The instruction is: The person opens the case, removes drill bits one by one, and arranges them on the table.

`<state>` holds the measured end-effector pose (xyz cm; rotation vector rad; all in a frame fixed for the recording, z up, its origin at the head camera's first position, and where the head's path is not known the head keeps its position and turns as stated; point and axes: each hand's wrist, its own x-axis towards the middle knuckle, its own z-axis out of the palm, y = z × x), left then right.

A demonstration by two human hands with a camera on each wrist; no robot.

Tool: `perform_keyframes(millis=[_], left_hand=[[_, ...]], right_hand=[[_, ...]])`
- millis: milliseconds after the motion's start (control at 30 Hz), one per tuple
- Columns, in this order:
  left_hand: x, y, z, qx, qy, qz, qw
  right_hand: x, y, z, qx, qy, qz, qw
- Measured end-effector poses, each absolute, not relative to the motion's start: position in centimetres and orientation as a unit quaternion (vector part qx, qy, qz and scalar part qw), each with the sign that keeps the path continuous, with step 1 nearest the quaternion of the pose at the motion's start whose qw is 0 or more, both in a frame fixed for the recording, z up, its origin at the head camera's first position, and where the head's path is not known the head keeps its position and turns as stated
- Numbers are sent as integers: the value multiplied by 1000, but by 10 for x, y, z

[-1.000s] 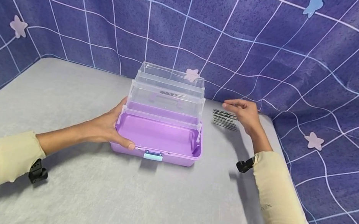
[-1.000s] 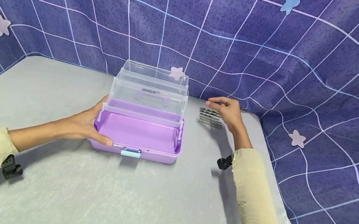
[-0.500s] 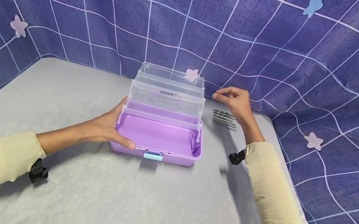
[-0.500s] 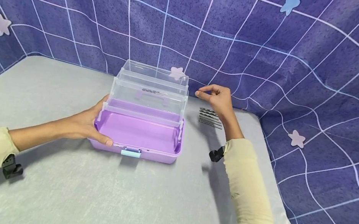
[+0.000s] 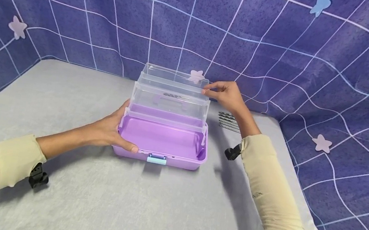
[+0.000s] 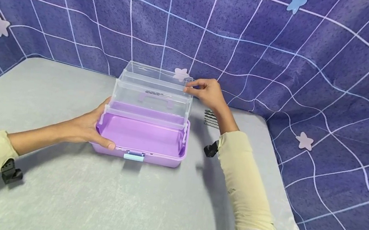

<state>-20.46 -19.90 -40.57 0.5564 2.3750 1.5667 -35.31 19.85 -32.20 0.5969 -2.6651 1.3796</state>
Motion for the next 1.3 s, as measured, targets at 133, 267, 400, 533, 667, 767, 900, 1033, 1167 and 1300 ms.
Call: perform_keyframes(millis=[133,267,400,533,667,767,900,1033,1167,1300], left_hand=[[-204,-200,-405,188,815,535,121],[-204,-199,-404,187,815,535,121],[-204,-199,-404,187,812,538,123],[-204,-199,-405,187,814,536,120],[-204,-199,-405,186,816,534,120],[-204,-199,-405,186,816,533,120],[-204,-199,-404,187,818,531,119],[-203,-199,-404,187,819,530,118],[-203,-199,-404,184,820,528,119],[-203,-199,-404,178,824,524,122]], right_hand=[[-354,187,-317,215,-871,439,40],[-355,178,-315,217,-884,412,34],[-354,170,-313,207,-908,363,29],[-354,164,-310,209,-928,308,26],[-355,158,-306,223,-936,271,21],[-356,154,-304,230,-941,249,12],[-357,151,-302,240,-944,225,-2],[-357,151,-301,254,-942,218,-7],[-357,151,-303,267,-936,229,-8],[-356,152,-307,268,-929,256,-6]])
